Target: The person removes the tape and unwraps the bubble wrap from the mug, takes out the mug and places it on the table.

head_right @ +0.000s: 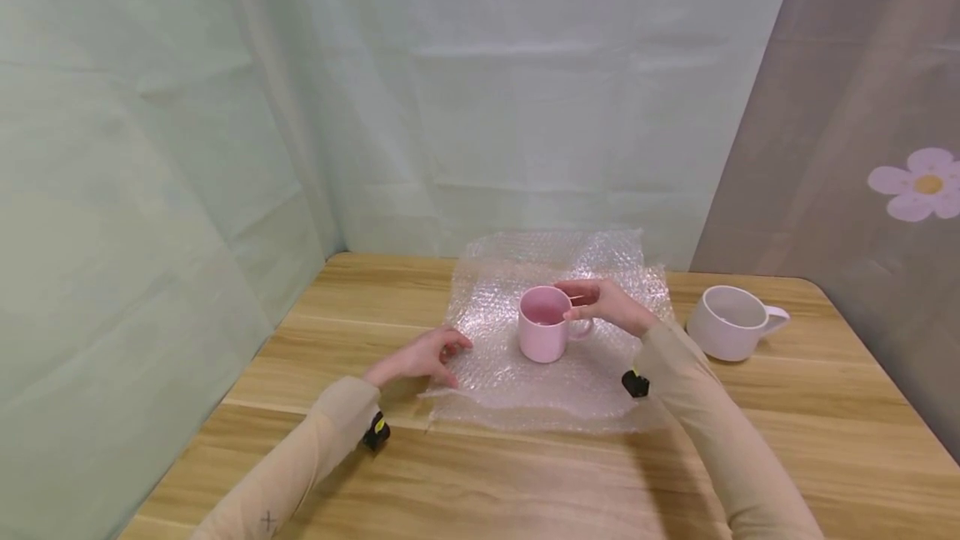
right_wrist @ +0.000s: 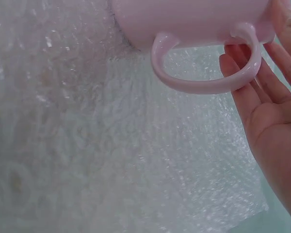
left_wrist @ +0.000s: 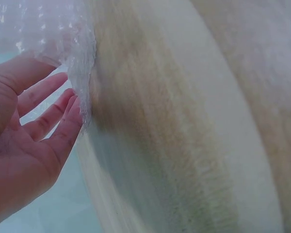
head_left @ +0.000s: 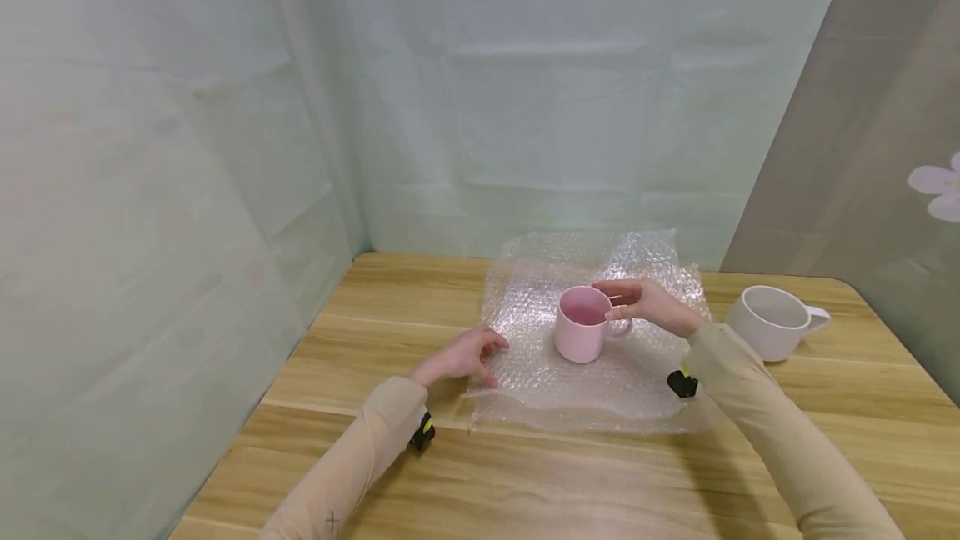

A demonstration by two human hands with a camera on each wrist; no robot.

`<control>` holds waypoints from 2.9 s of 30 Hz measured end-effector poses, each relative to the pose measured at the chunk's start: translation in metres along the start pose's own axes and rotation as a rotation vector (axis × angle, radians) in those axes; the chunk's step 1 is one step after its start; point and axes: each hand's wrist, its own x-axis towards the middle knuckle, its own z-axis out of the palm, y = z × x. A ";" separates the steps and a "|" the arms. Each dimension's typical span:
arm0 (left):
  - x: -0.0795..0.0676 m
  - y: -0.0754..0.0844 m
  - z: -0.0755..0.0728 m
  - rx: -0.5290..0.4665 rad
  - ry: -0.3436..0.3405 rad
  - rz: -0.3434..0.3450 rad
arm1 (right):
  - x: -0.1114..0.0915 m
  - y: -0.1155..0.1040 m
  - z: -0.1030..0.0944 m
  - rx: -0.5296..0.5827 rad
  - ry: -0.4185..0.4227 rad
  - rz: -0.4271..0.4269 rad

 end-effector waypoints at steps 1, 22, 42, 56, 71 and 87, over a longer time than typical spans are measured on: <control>0.000 0.000 0.000 0.000 -0.002 -0.003 | -0.001 0.001 0.000 0.009 0.004 -0.002; 0.001 0.001 -0.002 0.009 -0.026 0.002 | -0.022 0.017 0.006 -0.028 0.146 0.091; 0.003 -0.001 -0.004 0.012 -0.027 -0.014 | -0.021 0.022 0.017 -0.047 0.323 0.063; 0.000 0.001 -0.003 0.007 -0.028 -0.007 | -0.025 0.019 0.024 -0.077 0.391 0.111; 0.000 0.002 -0.002 0.010 -0.021 -0.005 | -0.029 0.025 0.018 -0.065 0.437 0.100; -0.002 -0.003 -0.004 0.034 -0.015 0.019 | -0.066 0.007 -0.014 -0.066 0.446 0.119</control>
